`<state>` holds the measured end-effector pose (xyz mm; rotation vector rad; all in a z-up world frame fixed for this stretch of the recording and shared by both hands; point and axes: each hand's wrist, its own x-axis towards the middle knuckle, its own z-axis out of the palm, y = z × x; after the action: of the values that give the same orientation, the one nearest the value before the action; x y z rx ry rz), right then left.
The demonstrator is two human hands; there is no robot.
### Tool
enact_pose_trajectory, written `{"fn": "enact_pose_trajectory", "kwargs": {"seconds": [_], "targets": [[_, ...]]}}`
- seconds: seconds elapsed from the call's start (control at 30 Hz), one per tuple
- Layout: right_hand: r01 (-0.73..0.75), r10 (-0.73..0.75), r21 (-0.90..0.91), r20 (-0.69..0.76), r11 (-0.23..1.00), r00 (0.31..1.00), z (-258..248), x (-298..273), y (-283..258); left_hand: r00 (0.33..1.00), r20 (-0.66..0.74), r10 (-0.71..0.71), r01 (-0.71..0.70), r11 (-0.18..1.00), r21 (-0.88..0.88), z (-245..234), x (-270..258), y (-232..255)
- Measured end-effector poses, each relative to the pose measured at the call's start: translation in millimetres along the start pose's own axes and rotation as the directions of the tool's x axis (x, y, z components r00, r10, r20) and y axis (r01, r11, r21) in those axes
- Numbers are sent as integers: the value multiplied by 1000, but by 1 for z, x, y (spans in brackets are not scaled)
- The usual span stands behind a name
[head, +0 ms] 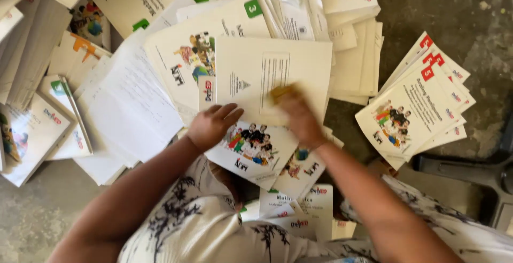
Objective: Cleaning educational booklets with a cloth and organizing them into stacks
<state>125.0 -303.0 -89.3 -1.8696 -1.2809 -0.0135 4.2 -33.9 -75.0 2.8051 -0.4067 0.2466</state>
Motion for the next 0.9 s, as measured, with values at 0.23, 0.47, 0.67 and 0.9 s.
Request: {"fn": "enact_pose_trajectory", "kwargs": {"seconds": [0.23, 0.47, 0.67, 0.9], "targets": [[-529, 823, 644, -522, 553, 225, -118, -90, 78, 898, -400, -182, 25, 930, -368, -86, 73, 30], [-193, 784, 973, 19, 130, 621, -81, -28, -2, 759, 294, -580, 256, -150, -955, -83, 114, 82], [-183, 803, 979, 181, -90, 568, -79, -53, 26, 783, 489, -383, 303, -451, -839, -48, 106, 98], [-122, 762, 980, 199, -157, 616, -70, -114, 54, 813, 448, -371, 321, -357, -877, -76, 121, 111]]}}
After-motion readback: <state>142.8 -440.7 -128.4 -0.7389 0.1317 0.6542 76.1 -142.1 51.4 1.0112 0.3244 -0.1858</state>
